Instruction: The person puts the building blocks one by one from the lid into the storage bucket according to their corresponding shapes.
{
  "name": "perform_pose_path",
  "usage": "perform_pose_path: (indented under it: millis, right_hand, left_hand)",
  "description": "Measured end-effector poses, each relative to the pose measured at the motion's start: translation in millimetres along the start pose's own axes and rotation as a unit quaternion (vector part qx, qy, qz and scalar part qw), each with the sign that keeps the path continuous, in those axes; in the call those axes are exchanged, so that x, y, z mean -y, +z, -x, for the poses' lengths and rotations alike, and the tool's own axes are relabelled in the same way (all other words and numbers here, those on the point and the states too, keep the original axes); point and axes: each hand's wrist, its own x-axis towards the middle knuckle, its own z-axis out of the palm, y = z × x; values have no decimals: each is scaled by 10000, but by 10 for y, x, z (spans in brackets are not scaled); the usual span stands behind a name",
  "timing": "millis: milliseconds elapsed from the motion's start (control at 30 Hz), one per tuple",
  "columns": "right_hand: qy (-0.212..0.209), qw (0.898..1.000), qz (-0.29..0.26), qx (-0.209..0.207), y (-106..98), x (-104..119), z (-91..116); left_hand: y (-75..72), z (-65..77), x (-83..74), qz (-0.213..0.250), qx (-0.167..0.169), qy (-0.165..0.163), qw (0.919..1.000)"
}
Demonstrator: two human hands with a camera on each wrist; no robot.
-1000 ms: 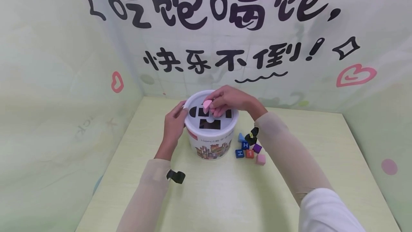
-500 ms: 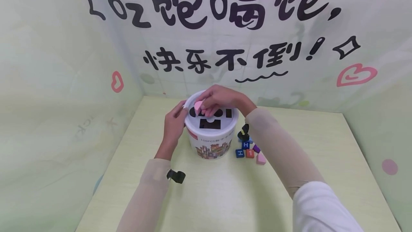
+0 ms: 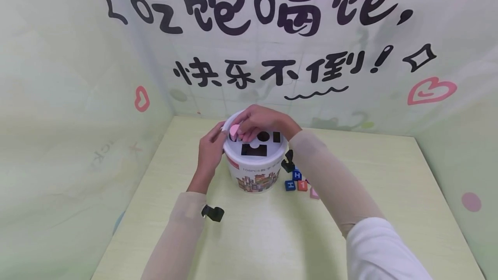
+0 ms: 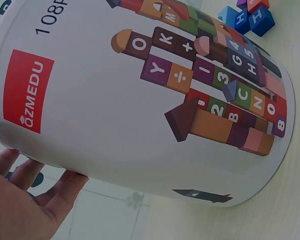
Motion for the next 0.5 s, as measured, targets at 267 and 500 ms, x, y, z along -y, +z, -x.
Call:
perform_pose_path:
  millis: [267, 500]
  right_hand:
    - [-31, 9998, 179, 129, 35, 25, -46]
    - [84, 9997, 243, 42, 45, 44, -81]
  left_hand:
    - [-6, 3, 9, 18, -42, -24, 10000]
    - [3, -9, 18, 11, -38, -19, 10000]
